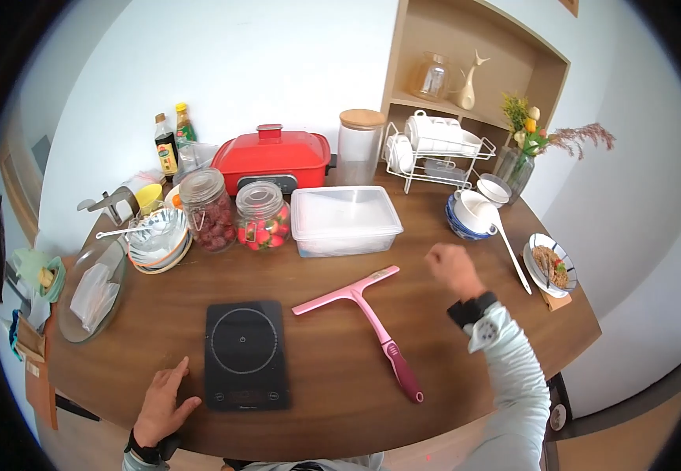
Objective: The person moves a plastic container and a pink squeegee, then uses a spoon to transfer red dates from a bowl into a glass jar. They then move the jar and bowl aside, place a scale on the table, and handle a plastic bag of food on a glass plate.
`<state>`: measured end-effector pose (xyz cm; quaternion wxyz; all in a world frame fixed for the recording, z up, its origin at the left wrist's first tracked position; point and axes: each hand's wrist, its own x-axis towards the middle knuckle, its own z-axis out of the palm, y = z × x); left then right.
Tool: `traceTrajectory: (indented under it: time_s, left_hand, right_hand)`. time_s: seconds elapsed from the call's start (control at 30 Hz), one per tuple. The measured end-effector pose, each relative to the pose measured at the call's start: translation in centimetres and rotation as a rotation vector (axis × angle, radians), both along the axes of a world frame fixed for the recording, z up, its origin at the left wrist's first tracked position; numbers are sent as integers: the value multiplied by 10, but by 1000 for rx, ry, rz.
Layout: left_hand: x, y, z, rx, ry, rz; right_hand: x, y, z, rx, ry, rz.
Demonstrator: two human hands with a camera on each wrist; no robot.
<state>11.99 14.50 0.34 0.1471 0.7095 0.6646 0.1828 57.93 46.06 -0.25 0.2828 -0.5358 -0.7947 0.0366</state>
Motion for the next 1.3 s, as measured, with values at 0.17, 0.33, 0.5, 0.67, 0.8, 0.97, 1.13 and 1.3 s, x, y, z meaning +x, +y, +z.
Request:
traceTrajectory:
  time_s: [0.17, 0.33, 0.5, 0.67, 0.8, 0.97, 1.13, 1.3]
  left_hand:
    - [0, -2, -1, 7, 2, -5]
    - [2, 1, 9, -68, 6, -13]
    - [-3, 22, 36, 99, -47, -40]
    - [28, 117, 68, 135, -116, -409]
    - [87, 214, 39, 125, 71, -381]
    - [141, 295, 0, 393, 418, -203]
    - [154, 335, -30, 356, 556, -37]
    - [160, 340, -33, 409, 533, -34]
  right_hand:
    - [-78, -96, 26, -314, -357, 52]
    - [-86, -129, -6, -434, -486, 110]
    - [-79, -107, 1, -418, -453, 104]
    - [-64, -6, 42, -221, -265, -90]
    - [-70, 91, 50, 7, -47, -45]
    - [-126, 152, 71, -108, 142, -105]
    - [-171, 205, 43, -42, 319, -243]
    - [-176, 228, 28, 22, 500, -248]
